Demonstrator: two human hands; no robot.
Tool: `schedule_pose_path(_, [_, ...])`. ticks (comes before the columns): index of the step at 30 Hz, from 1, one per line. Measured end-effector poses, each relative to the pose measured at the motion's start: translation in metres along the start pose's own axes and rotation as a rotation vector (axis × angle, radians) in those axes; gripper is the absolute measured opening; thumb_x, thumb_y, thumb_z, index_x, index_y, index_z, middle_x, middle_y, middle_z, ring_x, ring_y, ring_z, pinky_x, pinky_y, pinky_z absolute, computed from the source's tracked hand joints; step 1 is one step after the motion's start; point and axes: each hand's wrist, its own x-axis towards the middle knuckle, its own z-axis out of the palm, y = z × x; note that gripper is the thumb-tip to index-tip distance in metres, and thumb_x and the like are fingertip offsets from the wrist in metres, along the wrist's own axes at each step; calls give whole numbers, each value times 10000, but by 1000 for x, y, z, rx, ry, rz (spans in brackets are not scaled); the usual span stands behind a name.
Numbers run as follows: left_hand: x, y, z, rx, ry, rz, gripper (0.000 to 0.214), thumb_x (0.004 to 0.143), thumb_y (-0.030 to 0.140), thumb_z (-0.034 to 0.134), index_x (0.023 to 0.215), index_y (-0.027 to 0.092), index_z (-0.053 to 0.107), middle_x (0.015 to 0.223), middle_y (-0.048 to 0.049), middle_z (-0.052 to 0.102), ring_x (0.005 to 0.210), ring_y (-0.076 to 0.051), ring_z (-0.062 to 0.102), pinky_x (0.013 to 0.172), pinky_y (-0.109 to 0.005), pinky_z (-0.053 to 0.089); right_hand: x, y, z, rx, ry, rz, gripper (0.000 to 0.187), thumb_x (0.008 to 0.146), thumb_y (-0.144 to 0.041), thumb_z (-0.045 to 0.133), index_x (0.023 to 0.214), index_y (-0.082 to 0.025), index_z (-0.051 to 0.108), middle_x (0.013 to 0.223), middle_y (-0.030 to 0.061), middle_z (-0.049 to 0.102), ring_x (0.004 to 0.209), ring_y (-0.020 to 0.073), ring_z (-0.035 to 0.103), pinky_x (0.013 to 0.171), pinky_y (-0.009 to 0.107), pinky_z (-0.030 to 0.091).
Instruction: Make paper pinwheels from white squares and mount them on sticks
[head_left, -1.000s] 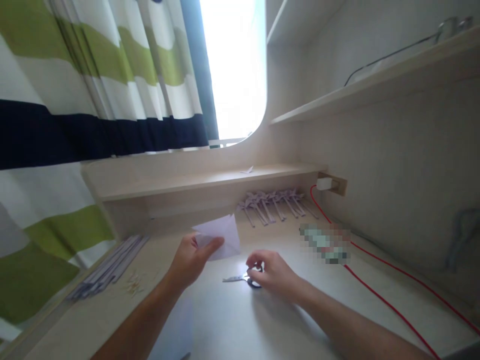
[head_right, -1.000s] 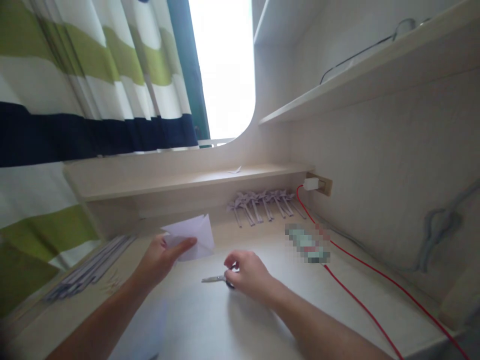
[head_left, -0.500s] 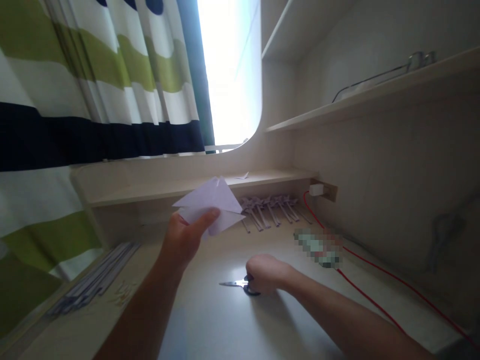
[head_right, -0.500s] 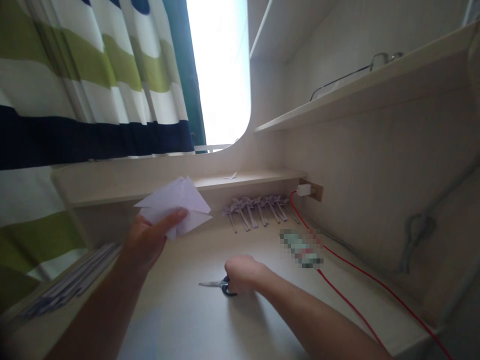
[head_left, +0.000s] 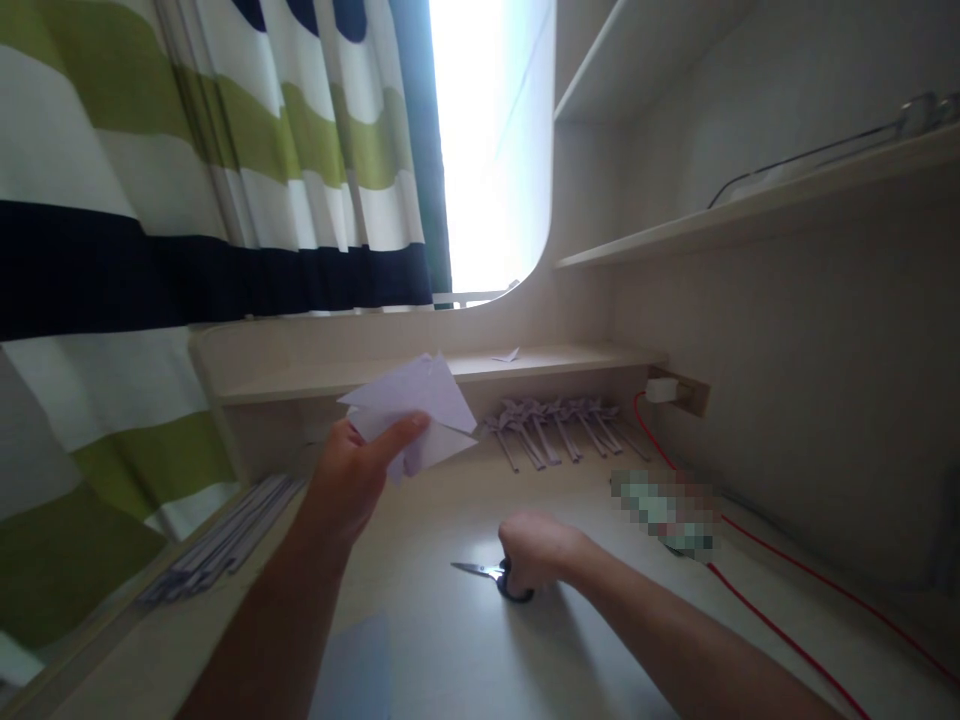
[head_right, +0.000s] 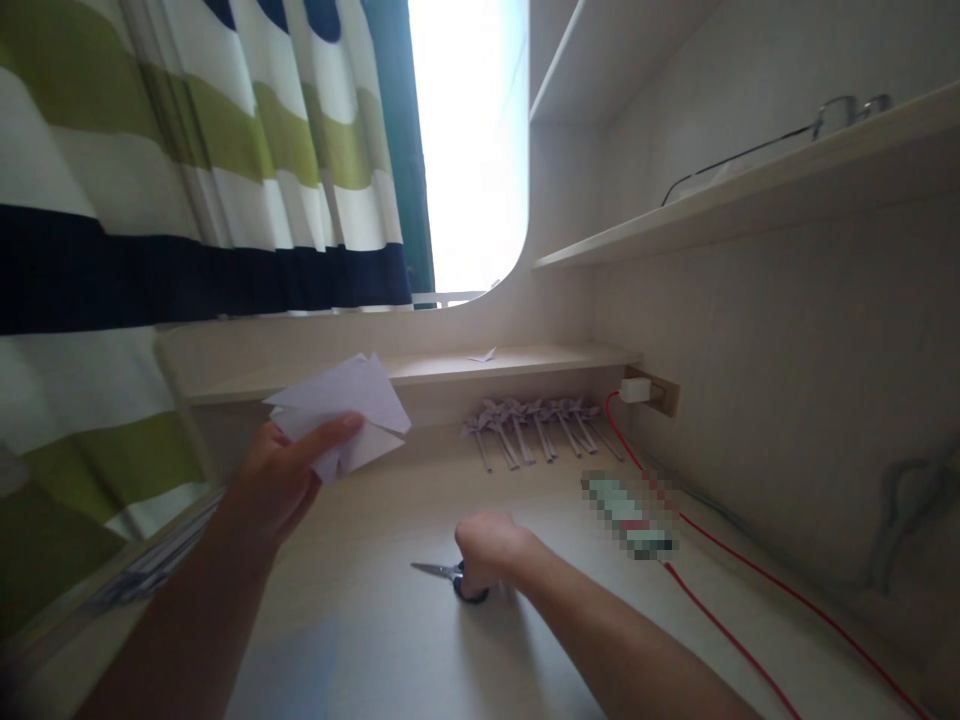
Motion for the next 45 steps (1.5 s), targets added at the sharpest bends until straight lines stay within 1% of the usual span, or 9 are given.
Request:
schedule_pose_path(7, [-5,15,7,-156,-32,-55,324,609,199,941,887,150,784,790,-16,784,670,-148,714,617,-203,581,5,17,1,113,57,-19,357,626,-343,822,905,-123,861,887,199,808,808,332,766,623,319,487])
schedule_pose_path(13, [-4,18,5,-161,-76,-7,248,670,222,897,859,155,751,733,-13,733,585,-140,647,501,-205,553,17,42,-9,377,99,-94,164,653,-274,819,777,-166,818,703,59,755,624,189,659,528,251,381])
schedule_pose_path(15, [-4,18,5,-143,-81,12,244,688,230,882,875,160,742,710,-7,711,573,-141,631,472,-209,539,14,49,-20,495,144,-119,222,710,-352,830,784,-148,783,684,38,724,587,154,608,504,238,362])
schedule_pose_path(19, [-6,22,6,-122,-81,7,250,705,244,866,891,154,726,723,-13,706,571,-147,625,447,-222,532,-17,57,-50,706,317,-201,388,905,-507,703,1012,-135,706,872,36,720,703,121,603,583,213,428])
schedule_pose_path(21, [-9,25,7,-123,-84,-13,227,705,236,865,849,143,716,707,-14,701,561,-144,620,436,-225,526,-45,56,-64,908,374,-316,374,854,-498,790,927,-144,695,816,22,700,683,120,597,582,219,440])
schedule_pose_path(24, [-15,31,10,-138,-113,-29,180,724,214,851,779,127,703,676,-18,696,546,-137,610,426,-225,515,-86,50,-76,1129,356,-412,318,752,-398,911,823,-170,701,734,4,706,629,121,603,543,218,451])
schedule_pose_path(27, [-20,35,14,-156,-154,-35,158,740,201,834,759,115,703,666,-22,699,513,-120,581,416,-223,508,-109,45,-80,1057,430,-394,259,722,-317,938,784,-181,726,648,-15,673,572,112,565,479,208,410])
schedule_pose_path(31, [-23,36,15,-158,-192,-45,142,773,201,810,787,106,705,638,-15,683,484,-100,553,423,-207,502,-113,42,-81,944,515,-401,232,718,-309,938,761,-187,745,630,-21,642,571,112,548,468,211,401])
schedule_pose_path(45, [-20,28,12,-124,-184,15,162,774,192,823,884,116,731,694,1,669,530,-117,592,390,-198,529,-112,40,-85,962,467,-331,243,687,-277,952,719,-182,731,618,-42,611,584,99,526,511,214,391])
